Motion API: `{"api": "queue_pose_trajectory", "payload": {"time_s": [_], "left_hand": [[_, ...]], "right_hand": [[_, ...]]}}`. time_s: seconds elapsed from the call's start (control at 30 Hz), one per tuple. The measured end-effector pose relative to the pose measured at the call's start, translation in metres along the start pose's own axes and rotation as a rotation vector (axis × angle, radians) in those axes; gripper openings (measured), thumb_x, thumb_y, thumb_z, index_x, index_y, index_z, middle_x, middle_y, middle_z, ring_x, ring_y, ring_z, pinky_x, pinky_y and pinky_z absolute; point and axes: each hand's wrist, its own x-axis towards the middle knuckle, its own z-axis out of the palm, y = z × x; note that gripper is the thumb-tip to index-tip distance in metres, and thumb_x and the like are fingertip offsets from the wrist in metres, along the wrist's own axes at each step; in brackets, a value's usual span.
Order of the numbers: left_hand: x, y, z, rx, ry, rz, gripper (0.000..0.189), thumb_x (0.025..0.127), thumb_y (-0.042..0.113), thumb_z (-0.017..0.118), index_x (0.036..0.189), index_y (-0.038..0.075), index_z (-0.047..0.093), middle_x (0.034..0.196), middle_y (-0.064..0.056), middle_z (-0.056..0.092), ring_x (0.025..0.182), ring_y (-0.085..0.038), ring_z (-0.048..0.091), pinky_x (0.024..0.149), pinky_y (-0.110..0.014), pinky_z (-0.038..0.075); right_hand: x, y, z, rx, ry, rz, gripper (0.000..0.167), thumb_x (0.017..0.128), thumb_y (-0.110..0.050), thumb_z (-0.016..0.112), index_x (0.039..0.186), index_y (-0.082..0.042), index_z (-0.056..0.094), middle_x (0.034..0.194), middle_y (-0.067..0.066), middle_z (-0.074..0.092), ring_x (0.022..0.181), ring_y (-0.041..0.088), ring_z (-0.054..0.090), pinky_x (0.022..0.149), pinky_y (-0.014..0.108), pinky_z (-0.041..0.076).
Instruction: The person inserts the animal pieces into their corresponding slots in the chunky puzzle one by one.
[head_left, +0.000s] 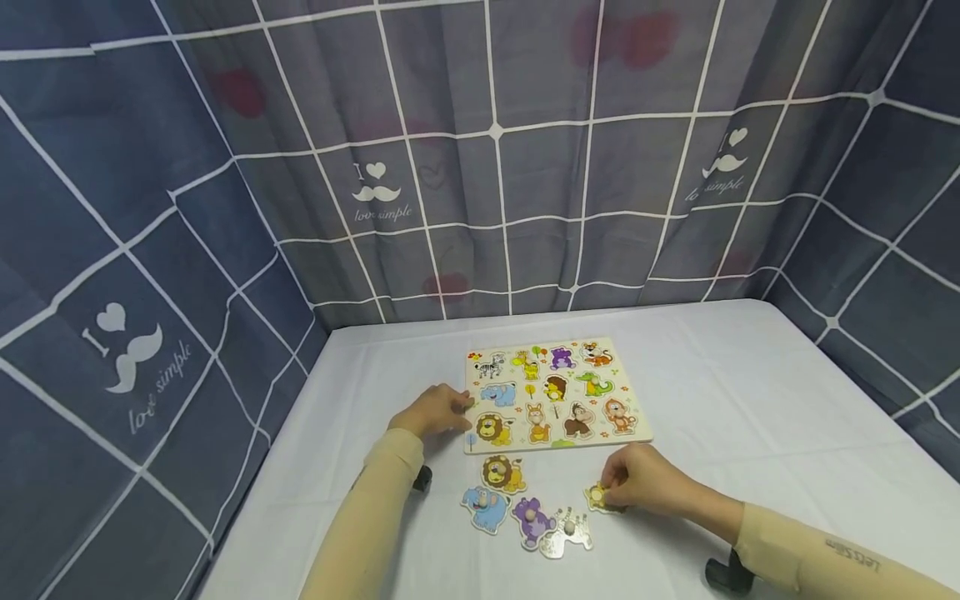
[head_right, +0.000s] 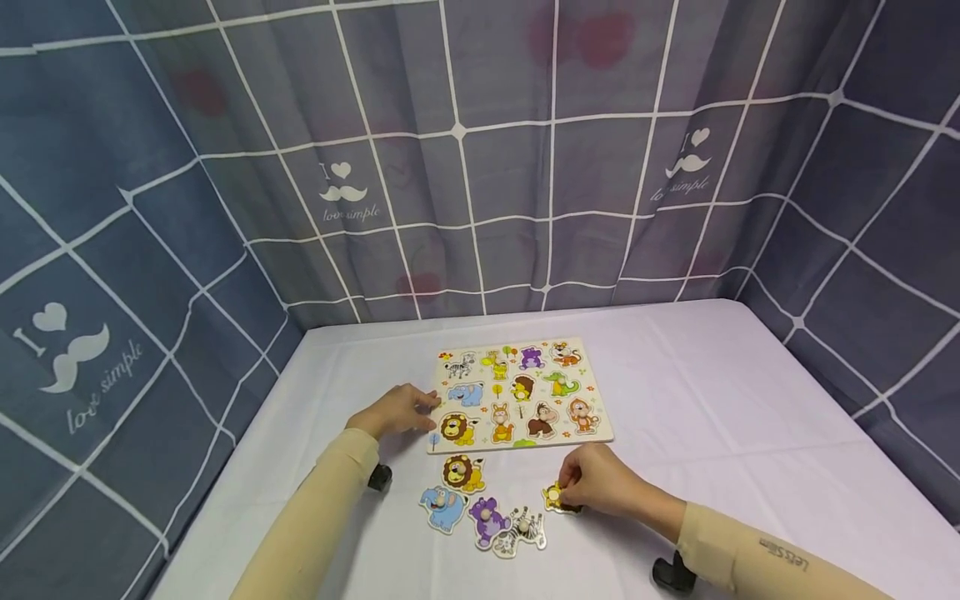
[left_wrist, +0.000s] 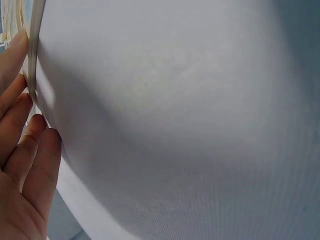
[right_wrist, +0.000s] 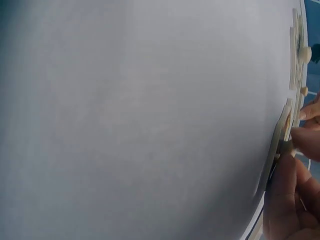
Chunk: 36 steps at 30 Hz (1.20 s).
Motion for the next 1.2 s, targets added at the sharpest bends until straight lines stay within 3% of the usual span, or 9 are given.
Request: {"api": "queue_pose_trajectory", "payload": {"time_s": [0.27,0.9,1.2], "left_hand": [[0.0022,-0.0018,0.0005,0.011,0.002,0.018,0.050,0.079,0.021,0.083,0.127,0.015,0.069,0.147,0.001,0.056,0.139,-0.031,0.049,0.120,-0.049,0.035],[-0.0021,-0.0007,0.0024,0.007,0.000,0.017,0.050,0.079,0.021,0.083,0.126,0.015,0.069,0.146,-0.003,0.058,0.133,-0.032,0.052,0.115,-0.049,0.041],[-0.0030,0.0006,0.0005,0.004,0.013,0.021,0.049,0.079,0.021,0.084,0.125,0.015,0.070,0.145,-0.005,0.059,0.134,-0.032,0.052,0.116,-0.048,0.040]], "right_hand": [[-0.0021,-0.0017,0.0028,-0.096,0.049,0.014,0.018,0.068,-0.006,0.083,0.068,-0.015,0.068,0.060,-0.010,0.061,0.053,0.000,0.051,0.047,0.018,0.048],[-0.0063,-0.0072,0.0073,-0.145,0.060,0.020,0.019,0.072,-0.008,0.080,0.063,-0.018,0.067,0.056,-0.013,0.060,0.050,0.000,0.050,0.044,0.018,0.045],[-0.0040,-0.0101,-0.0021,-0.157,0.060,-0.006,0.015,0.072,-0.005,0.079,0.067,-0.016,0.070,0.061,-0.012,0.063,0.053,0.000,0.051,0.046,0.019,0.047]]}}
